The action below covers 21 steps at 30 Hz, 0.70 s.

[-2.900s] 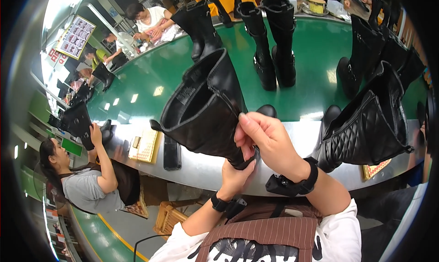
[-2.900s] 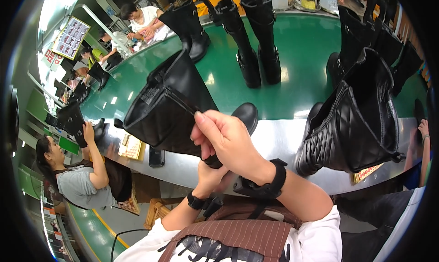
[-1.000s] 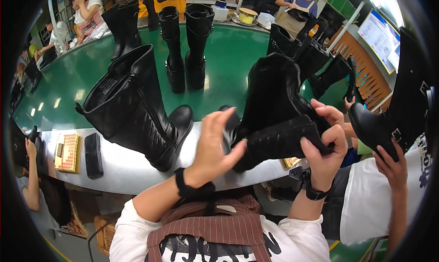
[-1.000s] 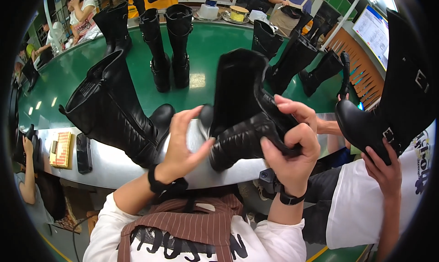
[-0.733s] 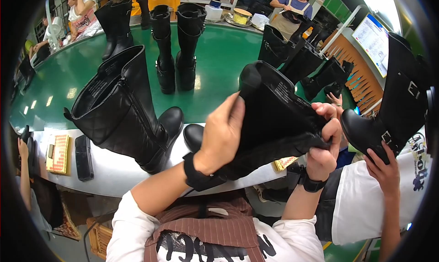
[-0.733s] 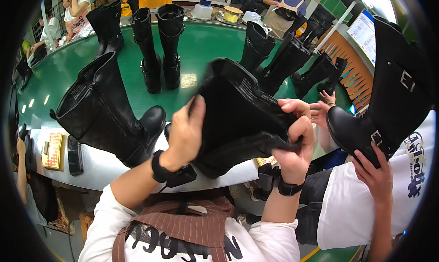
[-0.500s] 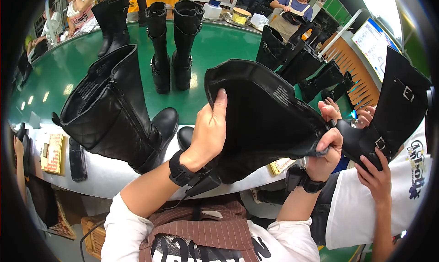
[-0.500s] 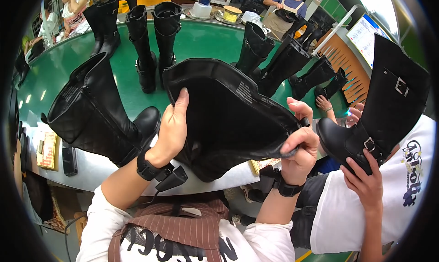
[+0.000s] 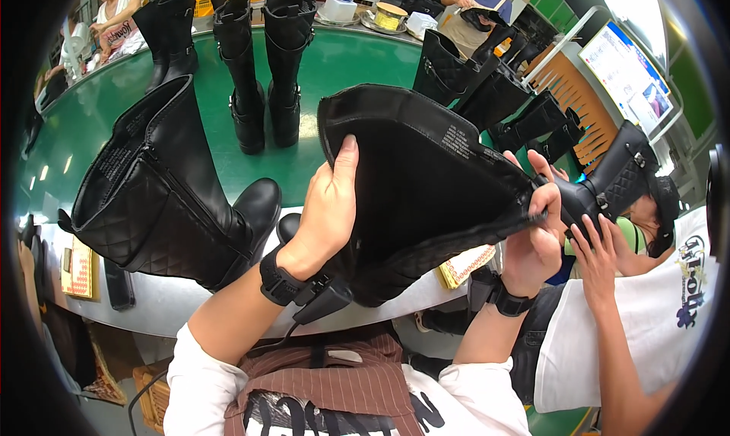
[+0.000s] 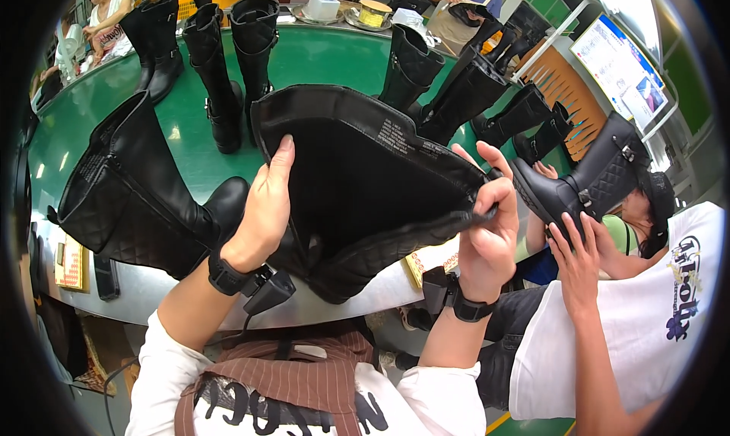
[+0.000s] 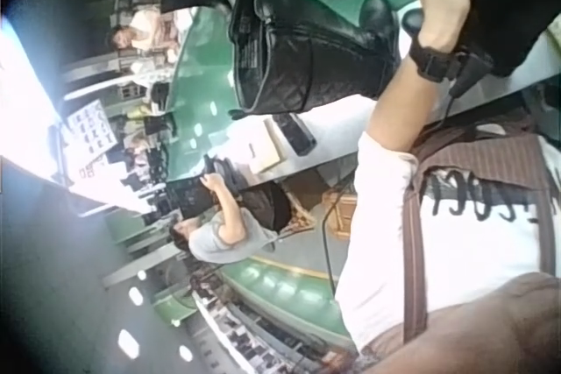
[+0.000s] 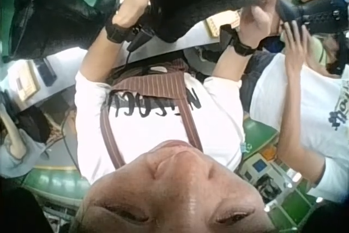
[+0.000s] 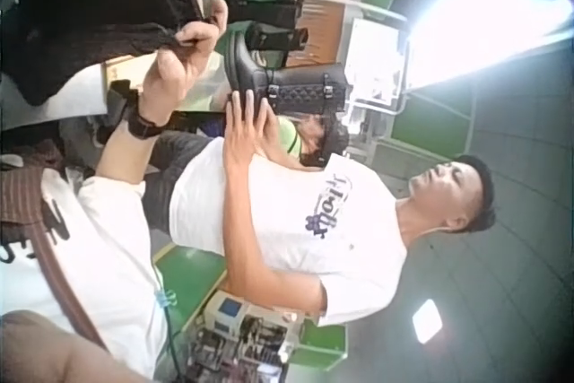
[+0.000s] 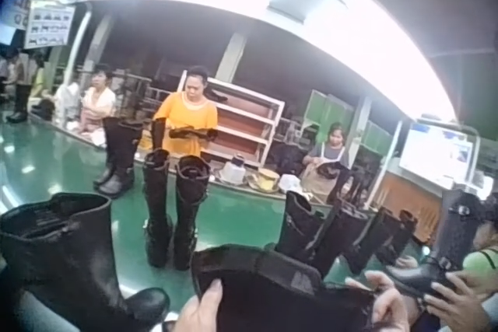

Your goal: Inspect, clean, and zip black leather boots on a factory conveyor line.

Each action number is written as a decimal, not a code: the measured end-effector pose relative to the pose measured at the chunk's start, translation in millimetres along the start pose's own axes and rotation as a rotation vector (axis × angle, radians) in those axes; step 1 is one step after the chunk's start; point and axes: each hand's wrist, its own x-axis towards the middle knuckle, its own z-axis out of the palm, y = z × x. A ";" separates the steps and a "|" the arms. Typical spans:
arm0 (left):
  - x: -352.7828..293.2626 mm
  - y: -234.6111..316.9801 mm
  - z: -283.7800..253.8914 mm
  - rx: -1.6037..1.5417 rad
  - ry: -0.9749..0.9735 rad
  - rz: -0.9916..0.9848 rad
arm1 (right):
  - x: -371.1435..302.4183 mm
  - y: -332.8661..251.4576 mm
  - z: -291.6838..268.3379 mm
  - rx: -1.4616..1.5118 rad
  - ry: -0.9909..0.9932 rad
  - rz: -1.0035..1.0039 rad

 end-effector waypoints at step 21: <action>-44.0 -52.5 -56.5 0.467 -0.316 0.542 | -31.3 4.3 66.5 -0.499 0.241 -0.220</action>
